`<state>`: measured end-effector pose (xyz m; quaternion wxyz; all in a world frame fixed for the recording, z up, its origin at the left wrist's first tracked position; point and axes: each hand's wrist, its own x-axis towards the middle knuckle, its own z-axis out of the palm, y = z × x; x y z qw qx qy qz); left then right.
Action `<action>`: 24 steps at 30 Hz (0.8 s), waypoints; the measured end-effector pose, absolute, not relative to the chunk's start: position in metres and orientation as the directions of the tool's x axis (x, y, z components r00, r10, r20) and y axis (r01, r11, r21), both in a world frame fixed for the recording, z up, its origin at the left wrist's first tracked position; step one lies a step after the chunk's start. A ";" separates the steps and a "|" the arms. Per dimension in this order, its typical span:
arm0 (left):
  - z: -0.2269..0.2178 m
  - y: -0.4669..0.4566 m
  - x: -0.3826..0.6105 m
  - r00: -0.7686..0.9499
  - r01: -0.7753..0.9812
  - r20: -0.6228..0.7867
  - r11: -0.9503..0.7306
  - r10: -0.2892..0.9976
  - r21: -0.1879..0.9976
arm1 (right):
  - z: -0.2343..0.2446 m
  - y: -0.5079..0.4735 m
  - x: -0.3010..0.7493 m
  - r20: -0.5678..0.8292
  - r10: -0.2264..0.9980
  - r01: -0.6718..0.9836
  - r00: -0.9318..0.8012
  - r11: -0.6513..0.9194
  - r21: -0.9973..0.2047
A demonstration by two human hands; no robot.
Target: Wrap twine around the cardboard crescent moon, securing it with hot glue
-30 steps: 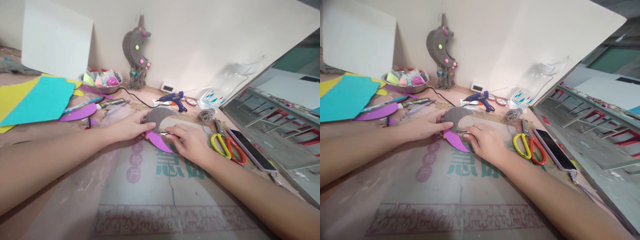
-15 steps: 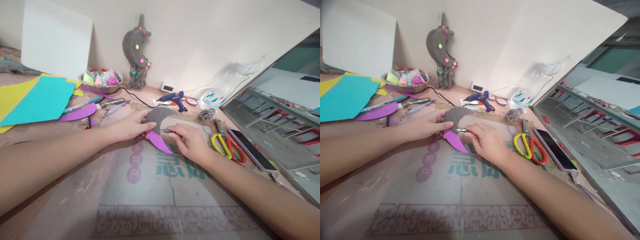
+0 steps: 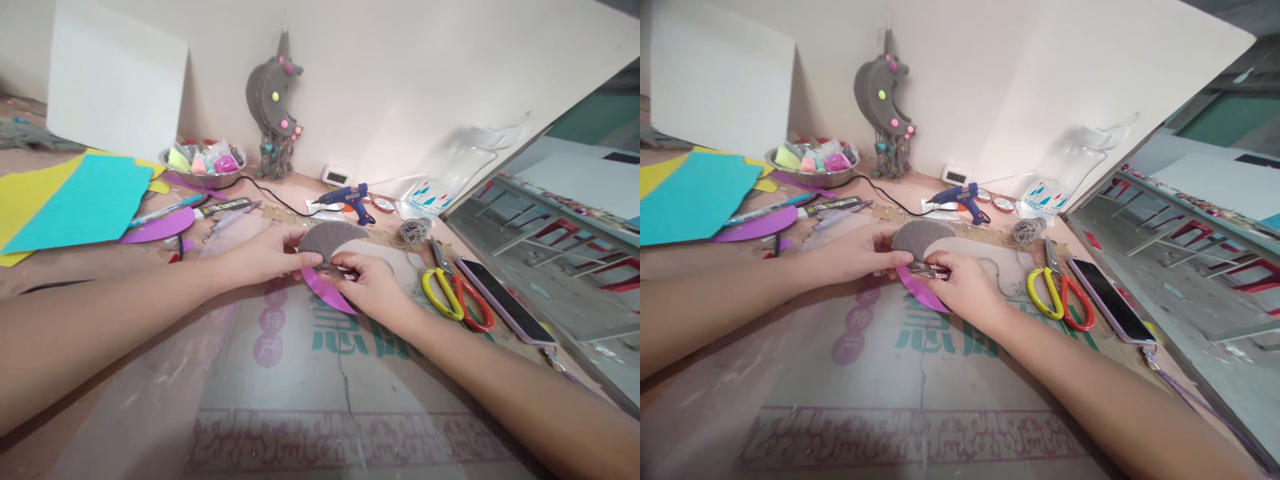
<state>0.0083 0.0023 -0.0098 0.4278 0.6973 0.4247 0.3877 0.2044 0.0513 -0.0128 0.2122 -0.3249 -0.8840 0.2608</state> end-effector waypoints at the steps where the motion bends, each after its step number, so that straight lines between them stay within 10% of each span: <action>1: -0.009 0.002 0.009 0.347 0.270 0.200 -0.302 0.916 0.914 | -0.014 0.052 0.204 0.202 0.680 0.459 -0.704 0.654 -0.602; 24: -0.009 0.001 0.007 0.350 0.375 0.085 -0.223 0.933 0.900 | 0.000 0.046 0.206 0.188 0.577 0.299 -0.795 0.641 -0.707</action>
